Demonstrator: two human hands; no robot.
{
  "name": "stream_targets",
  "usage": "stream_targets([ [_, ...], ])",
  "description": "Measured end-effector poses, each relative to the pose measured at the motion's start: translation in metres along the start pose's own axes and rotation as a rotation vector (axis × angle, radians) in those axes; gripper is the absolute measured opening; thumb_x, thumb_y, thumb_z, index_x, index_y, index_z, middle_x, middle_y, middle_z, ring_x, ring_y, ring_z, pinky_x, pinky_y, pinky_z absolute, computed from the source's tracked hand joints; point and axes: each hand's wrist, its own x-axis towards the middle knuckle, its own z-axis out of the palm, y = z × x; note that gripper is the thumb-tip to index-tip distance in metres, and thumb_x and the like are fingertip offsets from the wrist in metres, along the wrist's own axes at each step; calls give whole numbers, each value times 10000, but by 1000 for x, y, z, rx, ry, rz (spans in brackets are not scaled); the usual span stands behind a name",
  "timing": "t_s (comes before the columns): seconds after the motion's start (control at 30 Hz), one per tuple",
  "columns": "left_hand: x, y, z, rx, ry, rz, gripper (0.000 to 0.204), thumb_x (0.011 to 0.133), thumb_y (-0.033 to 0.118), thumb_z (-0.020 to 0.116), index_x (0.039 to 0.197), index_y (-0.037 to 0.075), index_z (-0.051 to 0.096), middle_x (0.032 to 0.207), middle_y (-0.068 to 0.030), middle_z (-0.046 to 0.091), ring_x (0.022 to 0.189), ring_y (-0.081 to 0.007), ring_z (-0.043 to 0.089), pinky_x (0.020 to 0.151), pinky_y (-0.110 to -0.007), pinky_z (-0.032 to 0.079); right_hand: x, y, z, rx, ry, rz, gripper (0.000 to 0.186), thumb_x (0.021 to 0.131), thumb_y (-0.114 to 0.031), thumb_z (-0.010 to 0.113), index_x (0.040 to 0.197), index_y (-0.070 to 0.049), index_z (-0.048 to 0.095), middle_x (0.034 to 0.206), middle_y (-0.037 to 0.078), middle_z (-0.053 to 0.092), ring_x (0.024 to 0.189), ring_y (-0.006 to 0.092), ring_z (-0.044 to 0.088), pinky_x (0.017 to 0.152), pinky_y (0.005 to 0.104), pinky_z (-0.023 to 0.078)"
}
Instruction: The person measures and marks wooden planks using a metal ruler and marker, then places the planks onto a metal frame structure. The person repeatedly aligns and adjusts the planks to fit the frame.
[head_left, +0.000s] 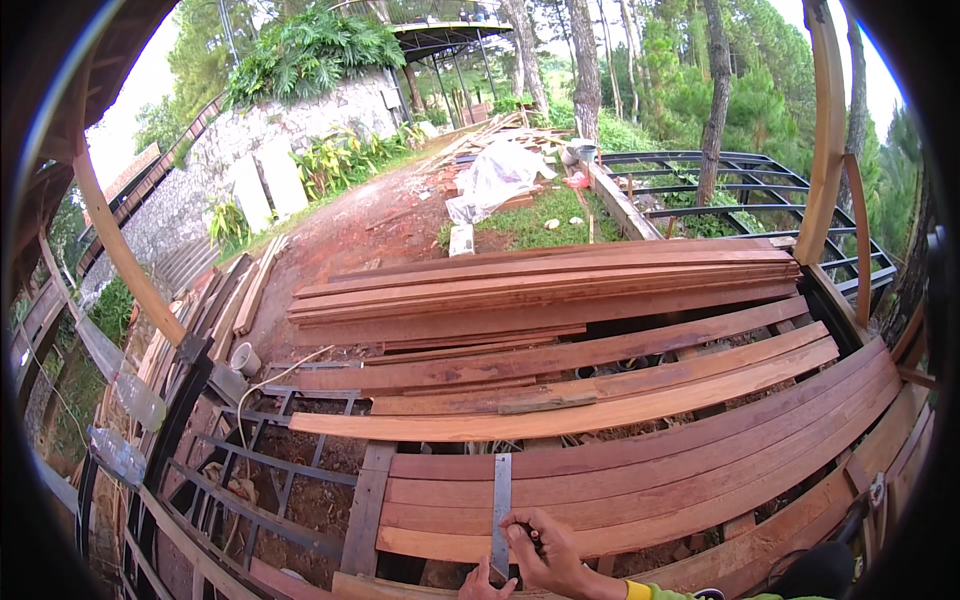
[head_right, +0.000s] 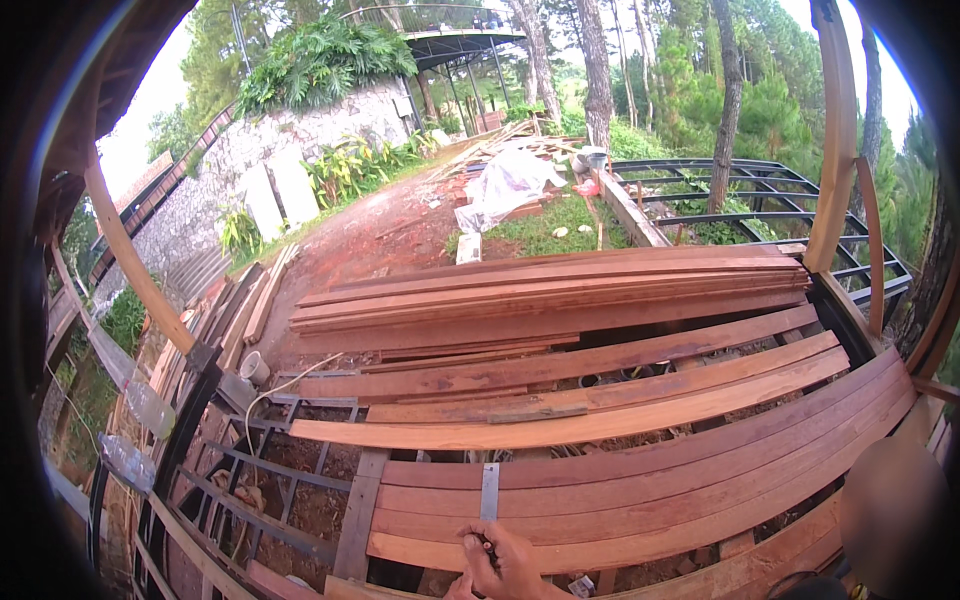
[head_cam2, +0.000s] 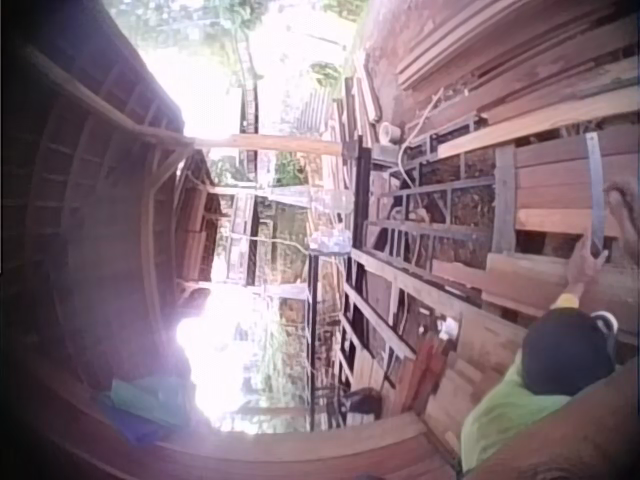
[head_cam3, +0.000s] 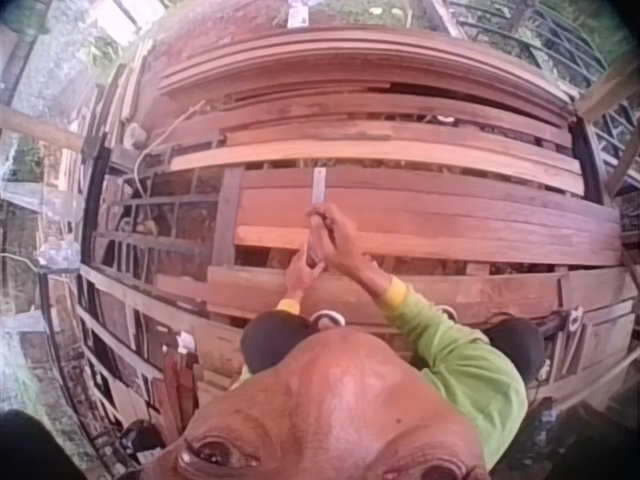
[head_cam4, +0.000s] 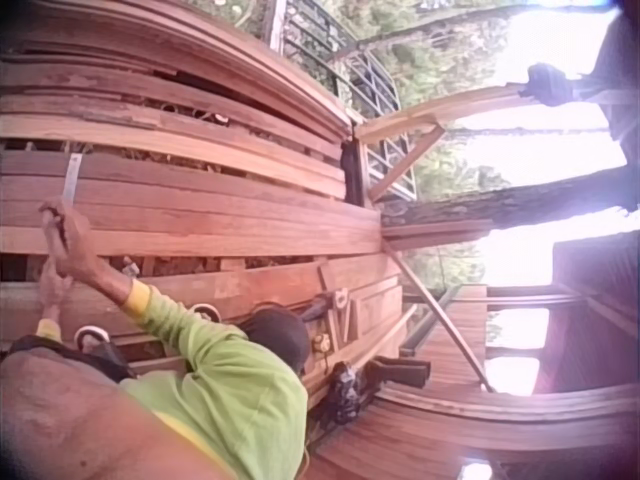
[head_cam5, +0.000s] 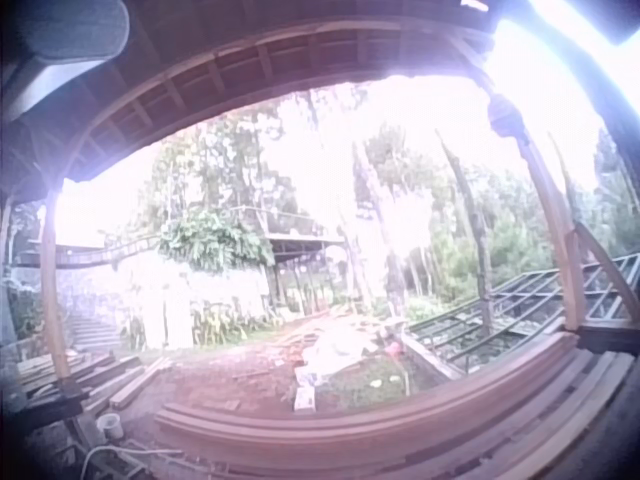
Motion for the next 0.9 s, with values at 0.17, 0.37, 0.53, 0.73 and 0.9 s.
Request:
stream_targets([
  [0.17, 0, -3, 3, -10, 1, -5, 797, 708, 351, 754, 1377, 91, 407, 1162, -212, 584, 1062, -380, 564, 877, -438, 480, -8, 54, 4, -74, 2, 123, 103, 921, -52, 534, 976, 20, 582, 748, 92, 647, 670, 99, 617, 582, 240, 489],
  [0.37, 0, 1, -1, 1, -11, -52, 783, 713, 343, 750, 1375, 100, 411, 1197, -199, 571, 1092, -369, 552, 892, -447, 474, -17, 90, 8, -155, 43, 103, 107, 917, -62, 546, 969, 15, 597, 736, 103, 648, 667, 109, 625, 587, 253, 495],
  [0.53, 0, 6, -4, -6, -16, -65, 779, 713, 350, 749, 1371, 100, 416, 1215, -193, 564, 1112, -363, 543, 908, -451, 466, -19, 98, 9, -144, 48, 138, 110, 917, -76, 552, 949, 12, 612, 728, 92, 645, 638, 112, 613, 581, 263, 491],
  [0.73, 0, -5, 4, 21, 11, -37, 774, 710, 361, 749, 1364, 101, 426, 1210, -192, 568, 1105, -362, 549, 904, -447, 469, -22, 101, 8, -163, 8, 191, 117, 914, -90, 565, 951, -1, 632, 705, 91, 638, 611, 98, 578, 557, 258, 471],
  [0.9, 1, 1, 0, 3, -16, -54, 771, 711, 359, 747, 1364, 107, 424, 1196, -196, 572, 1094, -367, 552, 893, -449, 471, -26, 109, 8, -167, -39, 249, 136, 904, -107, 590, 978, -9, 648, 698, 85, 637, 603, 82, 557, 555, 255, 467],
])
